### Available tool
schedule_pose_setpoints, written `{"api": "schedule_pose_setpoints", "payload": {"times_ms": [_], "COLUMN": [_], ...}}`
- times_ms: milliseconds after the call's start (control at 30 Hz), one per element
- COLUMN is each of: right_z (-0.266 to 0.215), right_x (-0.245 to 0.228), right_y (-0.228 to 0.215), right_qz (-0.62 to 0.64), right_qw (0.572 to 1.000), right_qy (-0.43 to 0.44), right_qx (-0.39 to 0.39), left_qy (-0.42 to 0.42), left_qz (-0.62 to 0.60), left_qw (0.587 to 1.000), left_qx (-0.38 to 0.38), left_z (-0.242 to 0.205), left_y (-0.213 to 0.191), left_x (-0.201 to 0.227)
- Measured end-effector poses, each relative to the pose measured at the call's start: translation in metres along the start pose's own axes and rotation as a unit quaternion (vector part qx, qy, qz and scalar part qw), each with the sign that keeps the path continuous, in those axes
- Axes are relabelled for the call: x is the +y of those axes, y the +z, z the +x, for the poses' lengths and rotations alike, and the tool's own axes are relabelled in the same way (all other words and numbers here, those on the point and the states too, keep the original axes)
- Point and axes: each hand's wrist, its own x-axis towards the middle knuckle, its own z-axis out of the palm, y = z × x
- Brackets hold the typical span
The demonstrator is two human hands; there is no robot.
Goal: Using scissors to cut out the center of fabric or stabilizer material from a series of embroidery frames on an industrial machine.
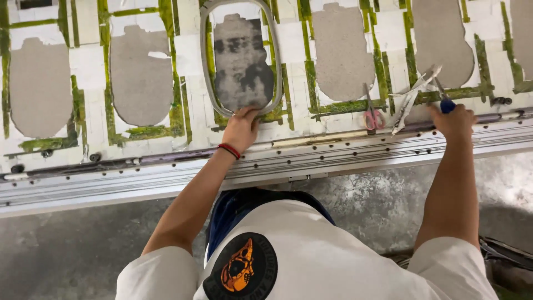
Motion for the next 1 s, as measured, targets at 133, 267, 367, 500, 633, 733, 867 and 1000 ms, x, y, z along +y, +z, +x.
{"api": "schedule_pose_setpoints", "payload": {"times_ms": [133, 267, 367, 500, 633, 733, 867, 1000], "right_z": [-0.025, -0.101, -0.192, -0.310, -0.308, -0.290, -0.275, -0.255], "right_x": [0.011, 0.008, -0.057, -0.190, -0.256, -0.271, -0.285, -0.296], "right_y": [0.000, 0.052, 0.118, 0.161, 0.193, 0.210, 0.211, 0.215], "right_qz": [0.287, 0.689, 0.670, 0.616, 0.596, 0.621, 0.576, 0.565], "right_qw": [0.935, 0.712, 0.707, 0.723, 0.733, 0.663, 0.701, 0.732], "right_qy": [0.205, 0.063, -0.060, -0.033, -0.030, 0.030, 0.006, 0.037], "right_qx": [0.010, -0.116, -0.217, -0.311, -0.326, -0.417, -0.422, -0.378], "left_qy": [-0.269, -0.498, -0.471, -0.440, -0.449, -0.473, -0.462, -0.388], "left_qz": [-0.196, -0.531, -0.585, -0.585, -0.536, -0.519, -0.450, -0.322], "left_qw": [0.941, 0.681, 0.649, 0.669, 0.705, 0.696, 0.738, 0.835], "left_qx": [-0.063, -0.081, -0.118, -0.130, -0.121, -0.150, -0.197, -0.218], "left_z": [0.057, 0.106, 0.121, 0.149, 0.177, 0.187, 0.201, 0.207], "left_y": [-0.032, -0.051, 0.013, 0.057, 0.059, 0.061, 0.032, 0.044], "left_x": [0.010, 0.014, -0.045, -0.078, -0.079, -0.086, -0.073, -0.085]}}
